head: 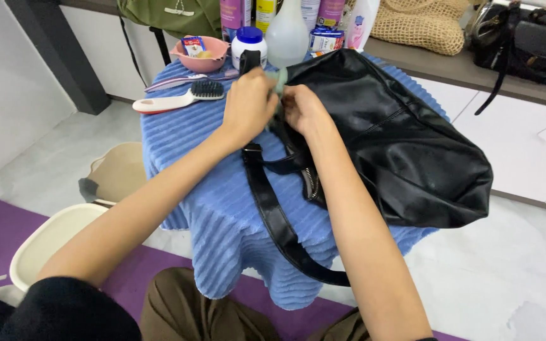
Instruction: Cleaning a black leather bag by scrubbing with a toothbrush and wiping with a cloth.
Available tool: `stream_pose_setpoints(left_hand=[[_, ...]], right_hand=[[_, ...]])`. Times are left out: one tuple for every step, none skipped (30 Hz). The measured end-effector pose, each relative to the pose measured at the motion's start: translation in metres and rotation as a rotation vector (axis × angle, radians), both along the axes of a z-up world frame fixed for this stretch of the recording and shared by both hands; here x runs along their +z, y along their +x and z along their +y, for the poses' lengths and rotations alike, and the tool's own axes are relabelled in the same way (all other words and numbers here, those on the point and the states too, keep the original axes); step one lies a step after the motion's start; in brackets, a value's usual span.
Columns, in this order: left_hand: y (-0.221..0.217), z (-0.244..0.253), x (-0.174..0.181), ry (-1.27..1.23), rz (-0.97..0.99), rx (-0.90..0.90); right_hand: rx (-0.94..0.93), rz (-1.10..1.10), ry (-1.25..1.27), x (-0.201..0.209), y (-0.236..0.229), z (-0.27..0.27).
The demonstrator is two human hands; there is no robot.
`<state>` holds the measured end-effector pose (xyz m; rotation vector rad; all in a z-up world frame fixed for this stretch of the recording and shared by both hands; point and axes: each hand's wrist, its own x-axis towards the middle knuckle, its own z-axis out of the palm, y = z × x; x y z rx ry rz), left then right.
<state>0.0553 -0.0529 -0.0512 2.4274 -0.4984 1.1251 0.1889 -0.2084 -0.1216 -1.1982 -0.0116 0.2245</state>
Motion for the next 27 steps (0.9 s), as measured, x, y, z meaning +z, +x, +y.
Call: stream_pose_setpoints(left_hand=[[-0.009, 0.000, 0.001, 0.000, 0.060, -0.039], [-0.018, 0.000, 0.001, 0.000, 0.120, -0.078], [-0.025, -0.002, -0.003, 0.001, 0.122, -0.075], [-0.032, -0.005, -0.006, 0.027, 0.154, -0.102], [-0.038, -0.008, -0.009, 0.053, 0.184, -0.130], [-0.043, -0.008, -0.007, 0.053, 0.184, -0.129], [-0.048, -0.010, -0.004, 0.130, 0.191, -0.174], [-0.053, -0.012, -0.001, 0.206, 0.198, -0.219], [-0.057, -0.010, 0.002, 0.206, 0.197, -0.221], [-0.060, -0.008, 0.005, 0.227, 0.221, -0.259], [-0.063, -0.006, 0.009, 0.251, 0.241, -0.295], [-0.073, -0.007, 0.014, 0.252, 0.237, -0.296], [-0.084, -0.006, 0.018, 0.295, 0.255, -0.356], [-0.095, -0.006, 0.022, 0.338, 0.273, -0.417], [-0.101, -0.004, 0.025, 0.339, 0.274, -0.416], [-0.107, -0.003, 0.027, 0.279, 0.385, -0.456], [-0.112, -0.003, 0.029, 0.216, 0.494, -0.499], [-0.105, 0.002, 0.028, 0.215, 0.493, -0.502], [-0.098, 0.008, 0.027, 0.114, 0.479, -0.537], [-0.091, 0.013, 0.027, 0.013, 0.466, -0.571], [-0.075, 0.022, 0.028, 0.014, 0.465, -0.572], [-0.058, 0.030, 0.029, -0.045, 0.323, -0.430], [-0.042, 0.039, 0.030, -0.103, 0.179, -0.287], [-0.046, 0.040, 0.038, -0.103, 0.179, -0.286], [-0.049, 0.040, 0.045, -0.122, 0.013, -0.246], [-0.052, 0.040, 0.053, -0.140, -0.153, -0.204], [-0.046, 0.035, 0.042, -0.140, -0.152, -0.204]], right_hand=[[0.019, 0.037, 0.016, -0.003, 0.006, -0.003], [0.039, 0.074, 0.032, -0.005, 0.012, -0.006], [0.042, 0.076, 0.032, 0.016, -0.016, 0.002], [0.060, 0.064, 0.076, 0.038, -0.043, 0.010], [0.077, 0.050, 0.119, 0.061, -0.070, 0.016], [0.079, 0.050, 0.119, 0.058, -0.066, 0.013], [0.076, 0.053, 0.112, 0.055, -0.062, 0.008], [0.074, 0.057, 0.104, 0.052, -0.059, 0.003], [0.072, 0.057, 0.103, 0.050, -0.056, 0.000], [0.065, 0.064, 0.070, 0.048, -0.053, -0.004], [0.059, 0.069, 0.038, 0.047, -0.049, -0.008], [0.057, 0.065, 0.039, 0.051, -0.051, -0.011], [0.067, 0.080, 0.055, 0.053, -0.054, -0.012], [0.076, 0.096, 0.072, 0.055, -0.056, -0.013], [0.077, 0.096, 0.073, 0.056, -0.058, -0.013], [0.081, 0.119, 0.109, 0.058, -0.060, -0.015], [0.080, 0.142, 0.142, 0.060, -0.062, -0.019], [0.078, 0.141, 0.141, 0.061, -0.063, -0.018], [0.036, 0.162, 0.156, 0.062, -0.065, -0.018], [-0.005, 0.182, 0.172, 0.063, -0.066, -0.018], [-0.006, 0.182, 0.172, 0.060, -0.064, -0.017], [-0.021, 0.164, 0.173, 0.058, -0.061, -0.016], [-0.034, 0.147, 0.173, 0.056, -0.059, -0.014], [-0.034, 0.147, 0.173, 0.063, -0.069, -0.014], [-0.035, 0.174, 0.216, 0.070, -0.080, -0.014], [-0.037, 0.200, 0.259, 0.077, -0.090, -0.014], [-0.037, 0.200, 0.259, 0.078, -0.092, -0.013]])
